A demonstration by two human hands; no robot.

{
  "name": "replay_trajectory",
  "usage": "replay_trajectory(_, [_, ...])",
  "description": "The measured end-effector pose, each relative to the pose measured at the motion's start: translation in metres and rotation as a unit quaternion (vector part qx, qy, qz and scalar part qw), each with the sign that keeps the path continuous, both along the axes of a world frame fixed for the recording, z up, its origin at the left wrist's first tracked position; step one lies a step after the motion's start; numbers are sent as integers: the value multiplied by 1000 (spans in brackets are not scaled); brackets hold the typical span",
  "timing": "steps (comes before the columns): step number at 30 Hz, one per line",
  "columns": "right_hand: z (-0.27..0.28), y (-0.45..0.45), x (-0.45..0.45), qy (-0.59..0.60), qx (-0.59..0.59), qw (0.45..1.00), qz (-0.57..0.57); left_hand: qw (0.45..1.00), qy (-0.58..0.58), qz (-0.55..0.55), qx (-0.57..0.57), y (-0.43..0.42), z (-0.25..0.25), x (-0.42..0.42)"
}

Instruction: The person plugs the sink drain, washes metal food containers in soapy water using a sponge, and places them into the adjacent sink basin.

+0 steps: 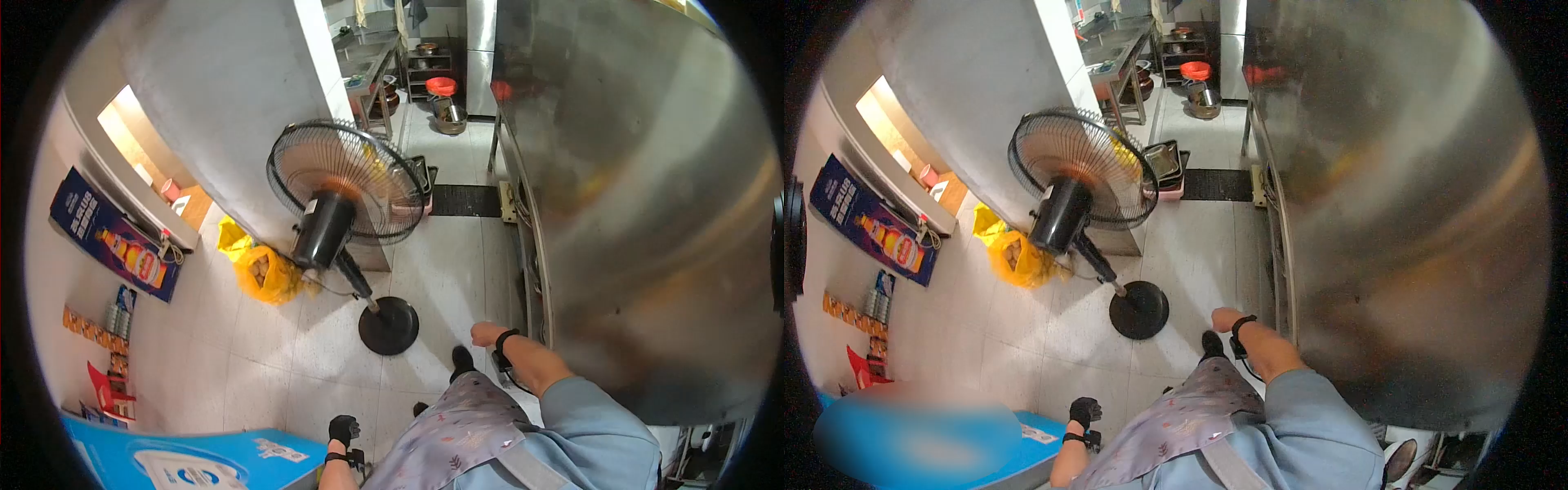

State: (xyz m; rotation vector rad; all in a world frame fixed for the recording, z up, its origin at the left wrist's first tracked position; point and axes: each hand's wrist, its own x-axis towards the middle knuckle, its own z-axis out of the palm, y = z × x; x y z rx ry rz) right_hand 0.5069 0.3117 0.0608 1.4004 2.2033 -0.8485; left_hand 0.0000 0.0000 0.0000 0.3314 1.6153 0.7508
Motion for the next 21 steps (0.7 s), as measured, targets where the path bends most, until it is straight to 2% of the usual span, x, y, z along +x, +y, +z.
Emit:
replay_trajectory(2, [-2,27,28,-13,11,1000,1,1000,-20,22,4,14,-1,27])
replay_trajectory(3, [-42,18,-1,18,-48,999,1,986,92,-136,4,-16,2,-23])
replay_trajectory(4, [-42,63,9,45,-30,998,-34,979,109,-167,34,13,-3,-17])
replay_trajectory(5, [-39,111,23,71,-10,995,-68,998,-1,12,-68,51,1,2])
replay_trajectory(6, [-30,168,36,71,8,995,-62,993,67,-95,-29,84,-11,11])
replay_trajectory(9, [-20,283,44,-2,-88,987,-132,993,73,-72,-61,141,-4,36])
replay_trajectory(11, [1,362,63,18,-58,987,-150,993,72,-52,-79,197,-1,67])
replay_trajectory(13, [-16,447,102,19,-63,975,-212,993,73,-37,-81,258,8,95])
replay_trajectory(15, [-10,516,128,23,2,999,-43,994,69,-25,-80,321,15,121])
replay_trajectory(17, [12,574,133,-4,2,989,-151,996,62,-13,-67,375,15,145])
replay_trajectory(18, [-1,605,137,-12,-2,990,-142,996,57,-6,-61,401,18,157])
replay_trajectory(19, [-32,639,139,-88,76,992,54,997,52,0,-50,424,17,169])
replay_trajectory(20, [-49,666,140,-155,154,944,246,998,46,7,-45,445,19,177])
replay_trajectory(21, [-49,683,142,-158,151,943,252,998,39,11,-38,467,18,186])
